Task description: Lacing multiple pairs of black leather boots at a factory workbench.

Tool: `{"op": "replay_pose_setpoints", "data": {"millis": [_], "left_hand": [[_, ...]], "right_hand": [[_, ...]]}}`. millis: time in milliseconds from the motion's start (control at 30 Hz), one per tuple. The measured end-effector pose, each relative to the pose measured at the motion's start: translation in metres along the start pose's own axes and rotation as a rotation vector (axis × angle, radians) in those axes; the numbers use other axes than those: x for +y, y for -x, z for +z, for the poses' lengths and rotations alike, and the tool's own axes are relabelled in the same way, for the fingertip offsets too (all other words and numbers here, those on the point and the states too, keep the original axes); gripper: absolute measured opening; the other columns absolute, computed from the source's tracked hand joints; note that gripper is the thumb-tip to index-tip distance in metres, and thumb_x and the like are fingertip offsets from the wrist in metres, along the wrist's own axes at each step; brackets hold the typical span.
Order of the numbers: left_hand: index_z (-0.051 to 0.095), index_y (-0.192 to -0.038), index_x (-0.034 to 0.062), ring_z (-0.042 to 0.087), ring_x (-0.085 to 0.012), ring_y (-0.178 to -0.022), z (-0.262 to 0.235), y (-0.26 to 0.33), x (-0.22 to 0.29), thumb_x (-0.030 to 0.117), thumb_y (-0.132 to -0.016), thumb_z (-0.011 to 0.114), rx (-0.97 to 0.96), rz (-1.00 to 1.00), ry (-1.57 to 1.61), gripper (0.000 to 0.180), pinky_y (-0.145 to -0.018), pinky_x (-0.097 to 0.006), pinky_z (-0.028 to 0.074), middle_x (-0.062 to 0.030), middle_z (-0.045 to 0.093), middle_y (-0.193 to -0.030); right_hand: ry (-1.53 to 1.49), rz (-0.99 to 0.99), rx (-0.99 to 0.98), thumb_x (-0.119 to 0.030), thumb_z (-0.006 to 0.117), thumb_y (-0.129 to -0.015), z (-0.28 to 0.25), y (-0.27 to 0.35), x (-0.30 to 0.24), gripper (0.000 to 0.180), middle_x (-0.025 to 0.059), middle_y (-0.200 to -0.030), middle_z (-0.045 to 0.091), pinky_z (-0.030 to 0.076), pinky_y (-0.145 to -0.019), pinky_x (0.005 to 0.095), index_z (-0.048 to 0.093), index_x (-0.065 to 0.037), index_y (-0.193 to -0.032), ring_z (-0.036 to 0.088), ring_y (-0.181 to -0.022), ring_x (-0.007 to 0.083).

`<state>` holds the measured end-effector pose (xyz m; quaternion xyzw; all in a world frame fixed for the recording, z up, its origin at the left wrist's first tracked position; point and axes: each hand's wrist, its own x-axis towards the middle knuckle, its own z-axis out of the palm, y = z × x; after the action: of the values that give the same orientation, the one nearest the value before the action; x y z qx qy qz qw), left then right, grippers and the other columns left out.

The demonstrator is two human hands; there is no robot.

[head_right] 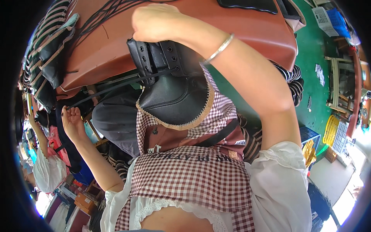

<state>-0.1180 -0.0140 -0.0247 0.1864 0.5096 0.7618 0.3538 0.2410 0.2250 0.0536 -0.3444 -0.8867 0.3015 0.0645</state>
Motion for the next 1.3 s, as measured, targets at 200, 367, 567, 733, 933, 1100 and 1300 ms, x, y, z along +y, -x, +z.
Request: {"op": "replay_pose_setpoints", "data": {"millis": [200, 367, 567, 733, 933, 1100, 1300], "left_hand": [[0.052, -0.116, -0.0029, 0.046, -0.0138, -0.078, -0.007, 0.022, -0.023, 0.016, -0.098, 0.053, -0.109, -0.121, 0.141, 0.027, -0.081, -0.031, 0.042, -0.0038, 0.054, -0.085], [0.056, -0.112, -0.0013, 0.047, -0.0161, -0.079, 0.084, 0.05, -0.05, 0.018, -0.098, 0.053, -0.098, -0.282, 0.096, 0.024, -0.078, -0.031, 0.042, -0.0074, 0.059, -0.097], [0.056, -0.114, -0.0028, 0.046, -0.0099, -0.069, 0.061, 0.058, -0.05, 0.016, -0.097, 0.053, -0.211, -0.176, 0.348, 0.025, -0.069, -0.025, 0.04, -0.0098, 0.062, -0.103], [0.069, -0.095, -0.0027, 0.058, -0.011, -0.073, 0.165, 0.106, -0.066, 0.001, -0.086, 0.063, -0.47, -0.005, -0.728, 0.012, -0.067, -0.023, 0.046, -0.0055, 0.067, -0.091], [0.065, -0.096, -0.0031, 0.057, -0.016, -0.072, 0.188, 0.11, -0.076, -0.004, -0.085, 0.061, -0.657, 0.257, -1.027, 0.012, -0.064, -0.025, 0.045, -0.0083, 0.06, -0.084], [0.063, -0.093, -0.0023, 0.059, -0.0262, -0.073, 0.19, 0.106, -0.074, -0.003, -0.083, 0.061, -0.713, 0.394, -1.187, 0.01, -0.067, -0.032, 0.046, -0.0115, 0.06, -0.083], [0.061, -0.088, 0.0009, 0.058, -0.032, -0.077, 0.199, 0.103, -0.074, 0.001, -0.082, 0.061, -0.762, 0.447, -1.262, 0.006, -0.073, -0.036, 0.044, -0.0115, 0.06, -0.082]], "right_hand": [[-0.731, 0.047, 0.106, -0.009, 0.05, -0.095, -0.013, -0.044, 0.005, 0.019, 0.0104, -0.073, 0.063, 0.053, -0.066, 0.0301, 0.06, 0.001, -0.082, 0.067, -0.073, 0.0173], [-1.056, -0.108, 0.404, -0.011, 0.053, -0.095, -0.015, -0.072, 0.082, 0.014, 0.0094, -0.089, 0.065, 0.053, -0.067, 0.0309, 0.059, 0.0, -0.089, 0.067, -0.079, 0.0178], [-0.212, 0.211, 0.476, -0.016, 0.071, -0.076, 0.005, 0.034, 0.02, 0.022, 0.02, -0.129, 0.052, 0.044, -0.094, 0.042, 0.063, 0.0, -0.087, 0.052, -0.116, 0.036], [-0.063, -0.147, 0.467, -0.007, 0.073, -0.07, 0.092, 0.086, 0.005, 0.008, 0.0136, -0.151, 0.028, 0.02, -0.109, 0.0584, 0.067, -0.008, -0.075, 0.02, -0.137, 0.0454], [-0.086, -0.101, 0.48, -0.009, 0.073, -0.07, 0.105, 0.085, 0.001, 0.006, 0.0136, -0.155, 0.021, 0.012, -0.112, 0.0589, 0.069, -0.009, -0.075, 0.014, -0.14, 0.0465], [-0.065, -0.092, 0.49, -0.012, 0.073, -0.071, 0.107, 0.085, 0.0, 0.004, 0.0141, -0.156, 0.019, 0.01, -0.112, 0.0595, 0.07, -0.01, -0.074, 0.012, -0.14, 0.0475], [-0.068, -0.096, 0.484, -0.011, 0.072, -0.07, 0.108, 0.083, -0.001, 0.005, 0.0143, -0.156, 0.019, 0.012, -0.111, 0.0608, 0.07, -0.009, -0.074, 0.012, -0.14, 0.0478]]}}
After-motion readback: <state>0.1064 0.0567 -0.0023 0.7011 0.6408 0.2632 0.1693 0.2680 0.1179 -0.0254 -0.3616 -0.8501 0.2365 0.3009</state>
